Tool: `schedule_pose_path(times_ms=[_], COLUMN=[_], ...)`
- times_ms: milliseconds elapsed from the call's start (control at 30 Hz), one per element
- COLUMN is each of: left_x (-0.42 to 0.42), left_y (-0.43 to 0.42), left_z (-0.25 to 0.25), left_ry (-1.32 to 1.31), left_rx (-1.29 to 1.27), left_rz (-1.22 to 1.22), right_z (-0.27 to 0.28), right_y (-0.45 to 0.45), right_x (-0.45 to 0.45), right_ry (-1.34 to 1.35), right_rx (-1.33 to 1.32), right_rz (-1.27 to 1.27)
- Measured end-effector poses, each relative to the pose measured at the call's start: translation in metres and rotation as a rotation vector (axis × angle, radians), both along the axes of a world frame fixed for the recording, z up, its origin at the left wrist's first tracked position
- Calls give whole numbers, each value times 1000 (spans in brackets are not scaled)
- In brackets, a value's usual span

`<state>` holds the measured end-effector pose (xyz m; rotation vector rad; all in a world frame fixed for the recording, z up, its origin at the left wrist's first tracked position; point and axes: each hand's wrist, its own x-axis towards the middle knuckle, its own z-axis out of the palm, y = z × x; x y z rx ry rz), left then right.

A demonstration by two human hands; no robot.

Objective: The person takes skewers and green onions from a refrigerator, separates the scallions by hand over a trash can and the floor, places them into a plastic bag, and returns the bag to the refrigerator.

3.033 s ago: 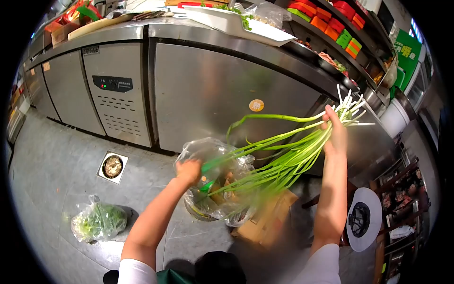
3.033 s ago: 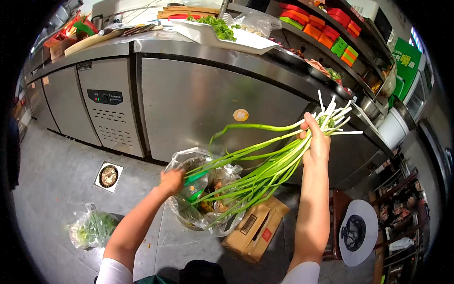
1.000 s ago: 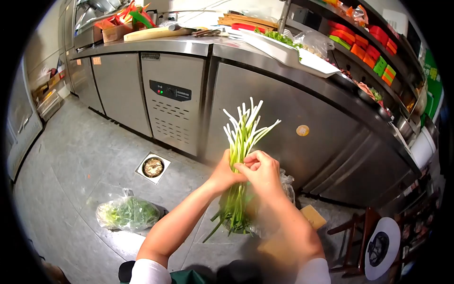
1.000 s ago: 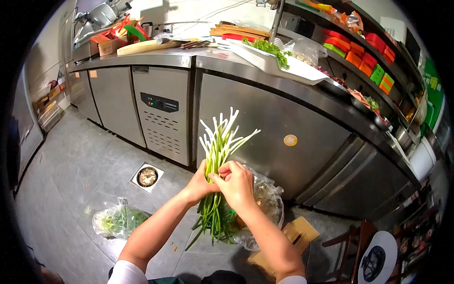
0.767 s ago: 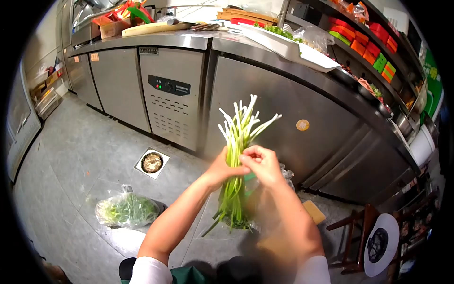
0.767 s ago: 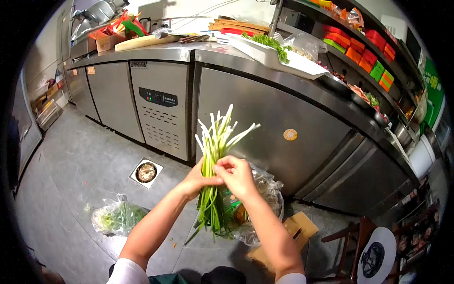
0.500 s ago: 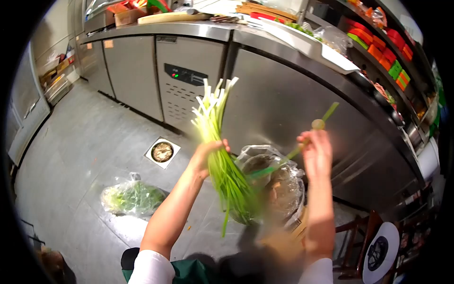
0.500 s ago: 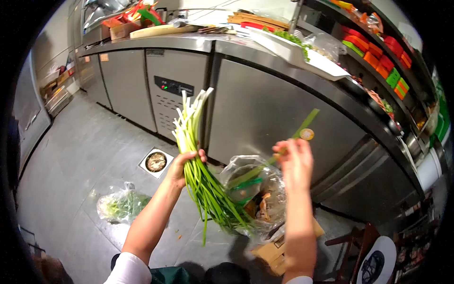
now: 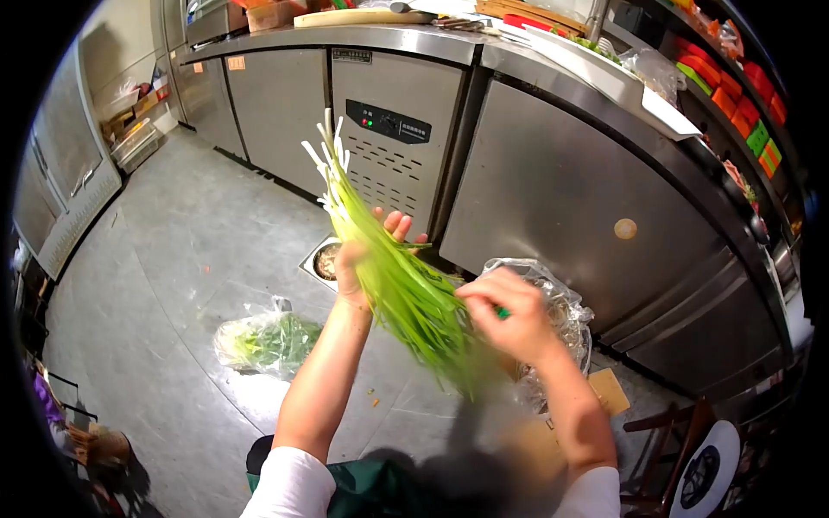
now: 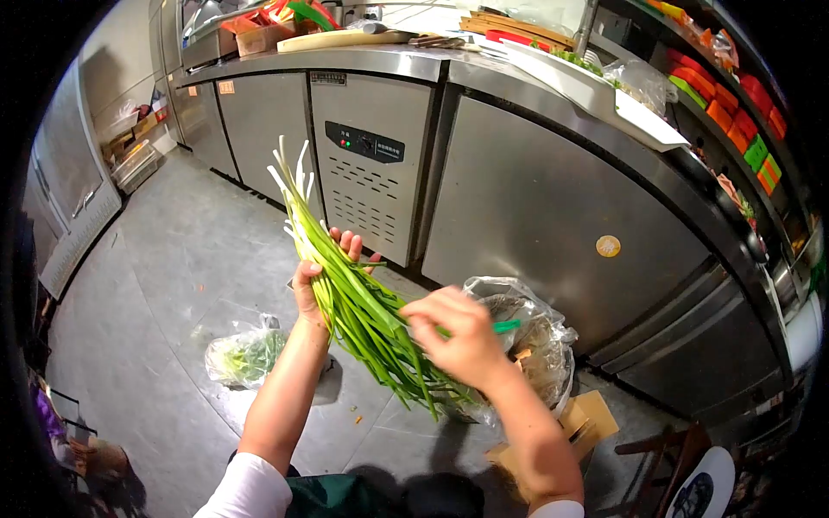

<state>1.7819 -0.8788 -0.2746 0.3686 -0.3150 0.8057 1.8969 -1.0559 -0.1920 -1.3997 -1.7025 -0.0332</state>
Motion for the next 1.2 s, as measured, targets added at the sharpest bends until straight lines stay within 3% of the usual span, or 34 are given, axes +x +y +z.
schedule_pose_path(times_ms=[100, 200, 267, 400, 467, 567, 667, 733, 800, 967, 1000, 1033, 1067, 1100, 1200], left_x=[3, 3, 6, 13, 16, 15, 16, 16, 14, -1, -2, -4, -5, -6, -3], left_y=[-9, -16, -21, -30, -28, -28, -29, -29, -25, -12, -12, -10, -8, -8, -5], left_z=[6, 10, 6, 4, -2, -10, -13, -15, -19, -28, -26, -26, -26, -26, -26], left_ry=[-31, -6, 3, -82, -149, -116, -108, -124, -122, -135, -157, -172, -163, -166, -235], left_rx=[18, -36, -43, -188, -144, -158, -163, -198, -213, -238, -240, -222, -214, -194, -152], left_rz=[0, -45, -33, -76, -90, -84, -86, -63, -55, -8, -10, -3, 20, 31, 13], right_z=[-12, -19, -16, -28, -15, -18, -17, -9, 6, 0, -18, -41, -74, -76, -62], right_y=[18, 28, 30, 38, 34, 35, 35, 27, 7, -67, -78, -92, -110, -115, -99], right_x=[-10, -13, -20, -12, -16, -7, 2, 9, 32, 115, 133, 158, 183, 173, 104], right_ry=[-128, -132, 103, 20, 273, 437, 418, 952, 1087, 1204, 1112, 901, 602, 606, -342], right_rx=[-9, 42, -83, -108, -163, -124, -49, -70, 30, 244, 184, -174, -672, -677, -451], right_rz=[56, -99, -141, -150, -119, -52, -14, 199, 265, 21, -63, -205, -528, -538, -730])
